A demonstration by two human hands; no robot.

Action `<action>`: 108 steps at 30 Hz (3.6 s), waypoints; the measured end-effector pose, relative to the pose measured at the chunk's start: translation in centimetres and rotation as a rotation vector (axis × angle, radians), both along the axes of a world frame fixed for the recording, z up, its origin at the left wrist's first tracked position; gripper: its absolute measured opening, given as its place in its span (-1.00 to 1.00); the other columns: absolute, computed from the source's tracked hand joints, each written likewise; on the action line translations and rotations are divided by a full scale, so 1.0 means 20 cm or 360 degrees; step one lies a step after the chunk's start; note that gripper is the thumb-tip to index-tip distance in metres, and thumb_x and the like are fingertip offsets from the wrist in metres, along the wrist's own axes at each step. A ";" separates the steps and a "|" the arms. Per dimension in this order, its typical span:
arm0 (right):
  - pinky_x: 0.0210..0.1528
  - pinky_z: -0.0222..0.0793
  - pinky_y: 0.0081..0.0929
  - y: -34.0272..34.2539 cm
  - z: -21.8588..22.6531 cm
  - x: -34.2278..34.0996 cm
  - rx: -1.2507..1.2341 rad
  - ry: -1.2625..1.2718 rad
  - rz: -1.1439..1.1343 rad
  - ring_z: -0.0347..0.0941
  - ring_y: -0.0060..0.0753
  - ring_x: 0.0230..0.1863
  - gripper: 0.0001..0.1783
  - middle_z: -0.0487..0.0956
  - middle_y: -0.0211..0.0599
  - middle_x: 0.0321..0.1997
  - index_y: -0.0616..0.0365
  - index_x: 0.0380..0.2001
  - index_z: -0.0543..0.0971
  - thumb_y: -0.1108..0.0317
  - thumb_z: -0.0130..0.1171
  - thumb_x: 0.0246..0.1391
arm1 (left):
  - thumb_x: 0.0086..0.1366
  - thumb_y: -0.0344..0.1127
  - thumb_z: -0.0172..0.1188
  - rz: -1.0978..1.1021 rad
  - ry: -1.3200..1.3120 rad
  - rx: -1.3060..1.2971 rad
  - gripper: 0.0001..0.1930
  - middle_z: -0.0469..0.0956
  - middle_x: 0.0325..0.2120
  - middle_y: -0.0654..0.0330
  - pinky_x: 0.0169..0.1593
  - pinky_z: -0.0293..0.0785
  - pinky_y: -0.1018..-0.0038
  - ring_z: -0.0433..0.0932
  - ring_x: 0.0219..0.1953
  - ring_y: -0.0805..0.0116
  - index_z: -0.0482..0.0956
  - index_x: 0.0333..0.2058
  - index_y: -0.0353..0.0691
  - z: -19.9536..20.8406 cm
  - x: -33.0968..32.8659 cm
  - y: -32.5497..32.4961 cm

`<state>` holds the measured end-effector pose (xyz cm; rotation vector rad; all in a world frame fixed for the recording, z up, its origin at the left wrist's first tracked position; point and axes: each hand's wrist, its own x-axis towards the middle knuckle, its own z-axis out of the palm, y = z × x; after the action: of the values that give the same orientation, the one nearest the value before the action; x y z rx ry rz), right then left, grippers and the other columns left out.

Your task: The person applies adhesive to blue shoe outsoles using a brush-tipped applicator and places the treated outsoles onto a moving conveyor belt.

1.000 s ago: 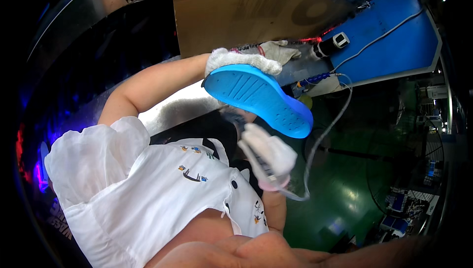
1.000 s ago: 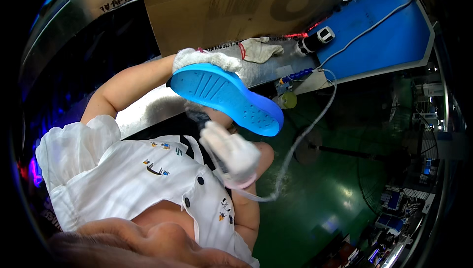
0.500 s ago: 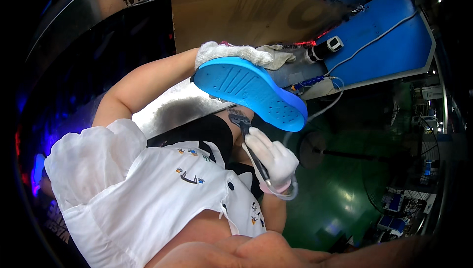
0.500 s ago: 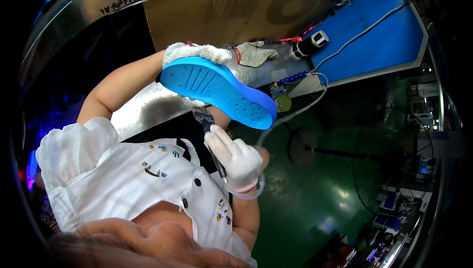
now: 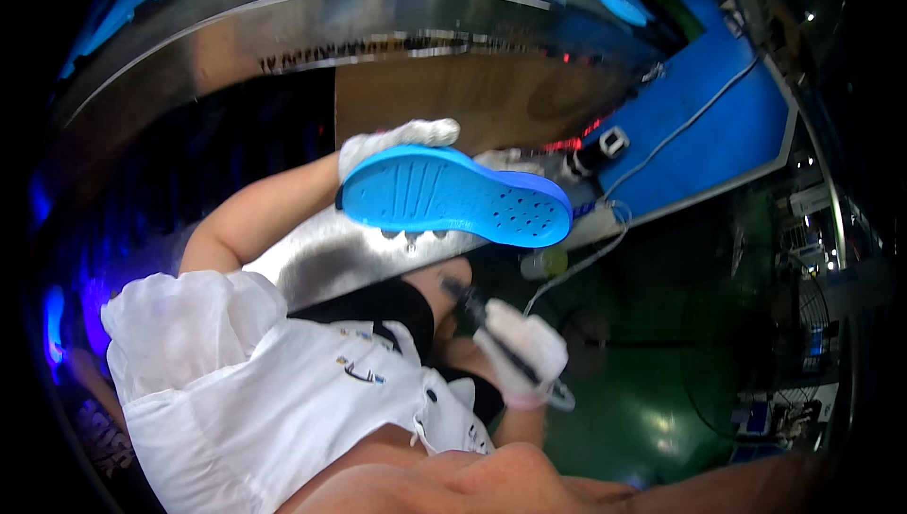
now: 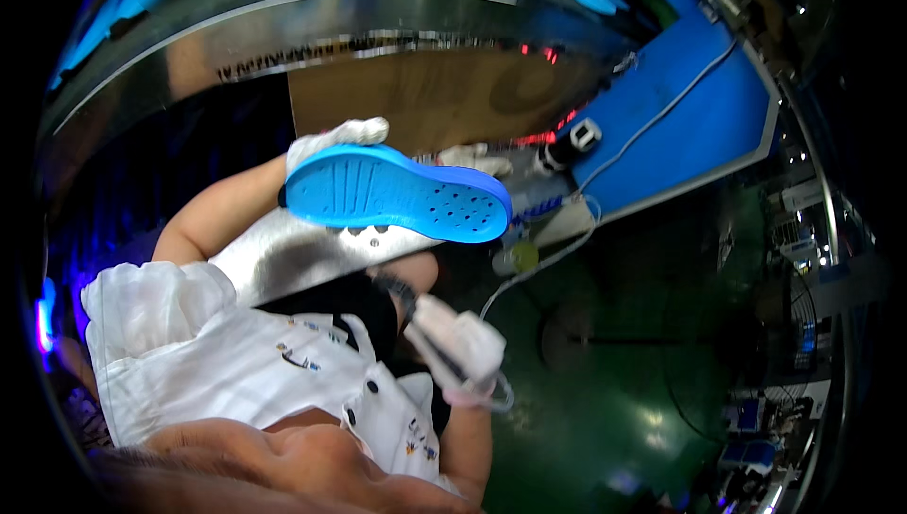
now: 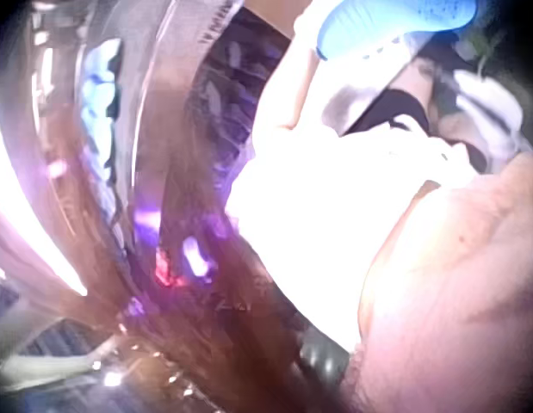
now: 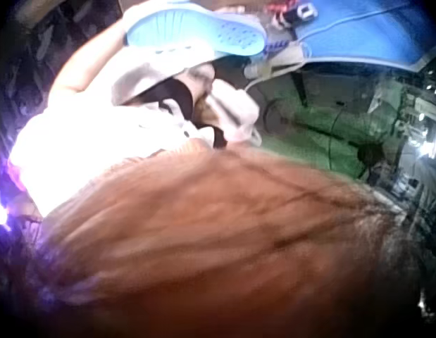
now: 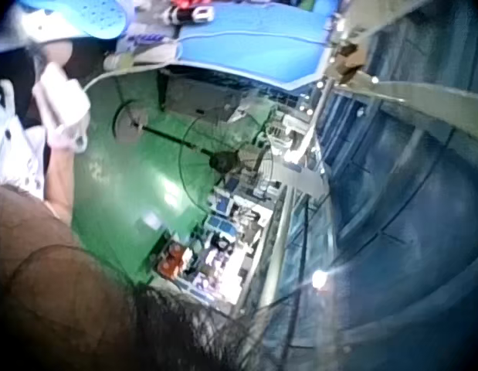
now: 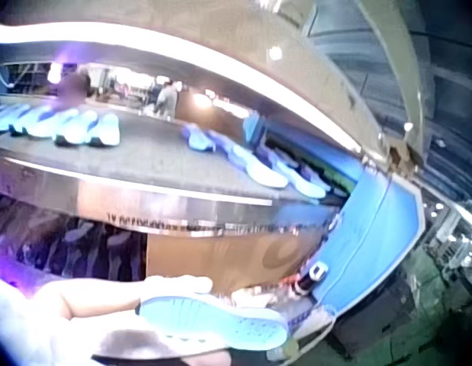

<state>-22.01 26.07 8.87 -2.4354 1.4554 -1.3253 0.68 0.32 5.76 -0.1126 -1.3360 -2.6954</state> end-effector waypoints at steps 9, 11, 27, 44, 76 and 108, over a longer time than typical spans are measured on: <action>-0.28 0.55 -0.43 -0.08 -0.09 0.10 0.0058 -0.0532 -0.0102 0.64 -0.19 -0.33 -0.68 0.69 -0.06 -0.26 0.26 -0.32 0.62 0.60 0.46 -0.24 | 0.32 0.38 -0.08 0.1428 0.0874 0.0169 -0.12 0.51 -0.07 -0.24 -0.15 0.75 0.23 0.65 -0.14 -0.02 0.17 0.24 -0.40 0.70 0.10 -0.15; -0.33 0.53 -0.45 -0.11 -0.08 0.15 0.0013 -0.0540 -0.0086 0.62 -0.21 -0.39 -0.71 0.69 -0.08 -0.29 0.24 -0.35 0.63 0.60 0.46 -0.24 | 0.37 0.19 0.01 0.1273 0.0634 0.0262 -0.33 0.53 -0.08 -0.14 -0.34 0.73 0.44 0.68 -0.19 0.13 0.32 0.12 -0.36 0.66 0.10 -0.07; -0.09 0.51 -0.51 -0.10 -0.30 0.11 0.0385 -0.1140 -0.0195 0.57 -0.41 -0.20 -0.72 0.64 -0.16 -0.20 0.38 -0.20 0.60 0.70 0.23 -0.07 | 0.32 -0.21 0.02 0.1909 -0.3505 -0.2755 -0.70 0.58 -0.13 -0.02 -0.02 0.50 0.19 0.56 -0.01 0.01 0.59 -0.12 -0.24 1.02 1.13 -0.29; -0.55 0.47 -0.73 -0.14 -0.34 0.07 0.0342 -0.2094 -0.0703 0.52 -0.56 -0.55 -0.76 0.63 -0.08 -0.31 0.41 -0.16 0.52 0.66 0.16 0.06 | 0.01 -0.42 0.43 0.1800 0.0009 -0.2635 -0.66 0.59 -0.18 0.00 0.03 0.51 0.21 0.55 -0.02 -0.03 0.60 -0.19 -0.28 -0.25 0.25 0.60; -0.29 0.53 -0.32 -0.33 -0.34 0.26 0.0511 0.0204 -0.0842 0.62 -0.11 -0.35 -0.83 0.66 -0.19 -0.34 0.07 -0.35 0.65 0.26 0.33 -0.02 | 0.28 0.40 -0.05 0.0938 0.0092 0.1465 -0.21 0.55 -0.05 -0.16 0.12 0.48 0.09 0.57 -0.05 -0.06 0.42 0.12 -0.26 -0.52 -0.32 0.59; -0.26 0.54 -0.40 -0.14 -0.16 0.29 0.0674 -0.1486 -0.0531 0.62 -0.20 -0.38 -0.81 0.65 -0.16 -0.34 0.23 -0.28 0.63 0.51 0.35 -0.02 | 0.28 0.43 -0.07 0.0518 0.0444 0.1297 -0.10 0.42 0.10 -0.28 -0.10 0.61 -0.01 0.52 0.01 -0.23 0.15 0.35 -0.17 -0.41 -0.37 0.52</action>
<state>-16.20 23.20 5.63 -1.0729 1.6067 -1.6350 -6.67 10.81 -2.50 -0.1570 -0.1140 -2.5808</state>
